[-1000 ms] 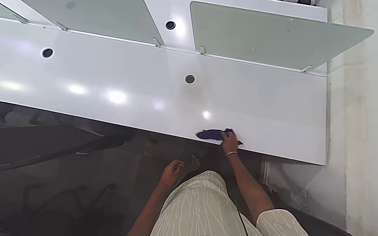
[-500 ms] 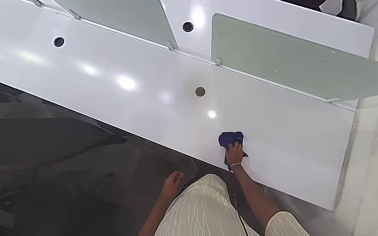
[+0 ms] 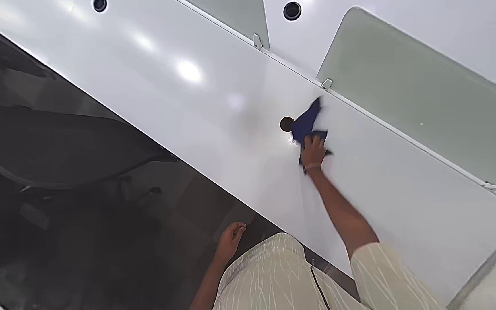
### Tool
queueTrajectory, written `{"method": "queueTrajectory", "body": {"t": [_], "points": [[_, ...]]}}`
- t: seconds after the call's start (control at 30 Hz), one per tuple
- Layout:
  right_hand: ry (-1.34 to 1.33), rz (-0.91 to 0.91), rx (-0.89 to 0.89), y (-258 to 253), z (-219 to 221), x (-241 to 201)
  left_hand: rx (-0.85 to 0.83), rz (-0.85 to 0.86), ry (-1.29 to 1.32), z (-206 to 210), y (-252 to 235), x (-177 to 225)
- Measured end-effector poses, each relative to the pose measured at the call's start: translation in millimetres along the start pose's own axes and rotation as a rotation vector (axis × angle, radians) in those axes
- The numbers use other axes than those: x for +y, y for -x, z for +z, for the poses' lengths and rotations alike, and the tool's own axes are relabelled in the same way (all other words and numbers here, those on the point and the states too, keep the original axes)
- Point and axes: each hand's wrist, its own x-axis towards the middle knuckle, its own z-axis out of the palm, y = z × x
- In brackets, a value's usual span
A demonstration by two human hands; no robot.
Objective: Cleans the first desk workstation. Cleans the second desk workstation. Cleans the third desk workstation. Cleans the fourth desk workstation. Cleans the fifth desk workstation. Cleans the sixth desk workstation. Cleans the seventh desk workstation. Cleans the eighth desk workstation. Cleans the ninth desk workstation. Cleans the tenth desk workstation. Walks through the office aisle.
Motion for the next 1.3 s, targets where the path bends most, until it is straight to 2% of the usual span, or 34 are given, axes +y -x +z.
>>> {"method": "queueTrajectory", "body": {"t": [0.13,0.2,0.27,0.33,0.5,0.6,0.67,0.7,0.8,0.87,0.93,1.03,1.17,1.3], "points": [[-0.011,-0.265,-0.341,204,67,-2,-0.022,0.041,0.034,10,-7,10],[0.016,-0.441,-0.47,253,86,10,-0.049,0.068,0.046,11,-13,21],[0.036,-0.56,-0.498,248,87,23,-0.052,0.083,0.038,9,-14,26],[0.003,-0.527,-0.443,213,70,34,-0.059,0.09,0.019,4,-13,28],[0.001,-0.06,-0.097,87,9,41,0.003,0.072,0.027,-8,1,7],[-0.005,0.159,0.091,60,3,24,0.013,0.048,0.054,-12,13,-11],[0.017,0.192,0.124,88,19,3,0.036,0.029,0.094,-16,22,-28],[0.048,0.148,0.111,113,35,-8,0.061,0.029,0.117,-20,27,-36],[0.143,-0.087,-0.02,203,83,-30,0.15,0.054,0.171,-37,40,-59],[0.2,-0.214,-0.134,243,105,-39,0.191,0.038,0.21,-49,47,-73],[0.23,-0.297,-0.216,260,115,-52,0.206,0.016,0.252,-61,52,-92],[0.096,-0.312,-0.37,261,119,-93,0.243,0.02,0.316,-79,55,-134],[-0.251,-0.247,-0.448,269,134,-187,0.286,-0.027,0.444,-110,72,-202],[-0.411,-0.366,-0.54,307,157,-312,0.385,-0.124,0.588,-140,104,-288]]}}
